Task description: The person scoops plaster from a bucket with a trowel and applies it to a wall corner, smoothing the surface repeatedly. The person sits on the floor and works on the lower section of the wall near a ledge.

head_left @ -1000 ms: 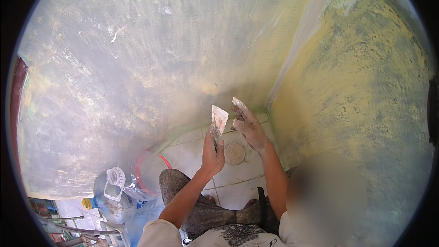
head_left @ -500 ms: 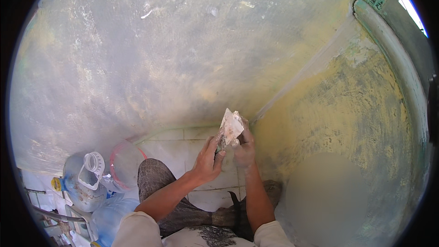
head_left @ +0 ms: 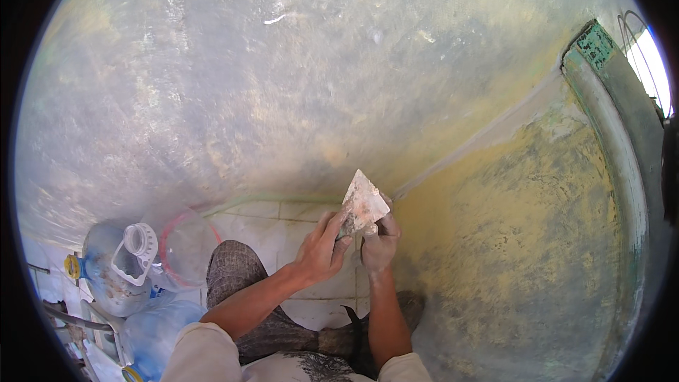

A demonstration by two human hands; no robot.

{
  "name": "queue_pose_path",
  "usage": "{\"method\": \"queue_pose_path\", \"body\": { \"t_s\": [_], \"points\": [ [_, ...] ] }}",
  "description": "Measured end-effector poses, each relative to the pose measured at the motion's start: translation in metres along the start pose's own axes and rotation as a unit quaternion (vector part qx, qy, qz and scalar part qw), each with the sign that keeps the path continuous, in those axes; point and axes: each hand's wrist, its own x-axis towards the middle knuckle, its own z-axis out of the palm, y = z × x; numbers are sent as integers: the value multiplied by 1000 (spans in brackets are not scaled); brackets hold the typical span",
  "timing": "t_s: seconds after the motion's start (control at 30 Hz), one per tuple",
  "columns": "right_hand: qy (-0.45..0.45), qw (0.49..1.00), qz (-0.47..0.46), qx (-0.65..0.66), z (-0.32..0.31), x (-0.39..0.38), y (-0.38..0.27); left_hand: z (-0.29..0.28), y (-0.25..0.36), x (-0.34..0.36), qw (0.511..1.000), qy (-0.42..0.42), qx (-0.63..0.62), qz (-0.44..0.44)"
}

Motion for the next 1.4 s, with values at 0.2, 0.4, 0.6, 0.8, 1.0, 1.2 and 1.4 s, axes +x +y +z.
{"method": "queue_pose_path", "body": {
  "t_s": [0.2,0.4,0.6,0.8,1.0,1.2,1.4],
  "points": [
    [27,996,69,41,-7,-11,8,2,11,3,998,1,-16,-67],
    [-7,984,157,-80,9,-34,2,18,-14,-11,996,-9,3,-93],
    [2,970,192,-152,-23,-55,43,36,-39,-34,995,-16,-62,-75],
    [3,962,237,-134,-42,-74,44,53,-132,-65,898,65,-119,-418],
    [3,926,321,-197,-72,-101,38,114,-176,-105,762,-127,192,-606],
    [-4,928,342,-148,-87,-116,3,146,-200,-133,771,-175,271,-549],
    [-40,916,368,-153,-105,-122,8,142,-211,-115,760,-233,288,-534]
  ]
}}
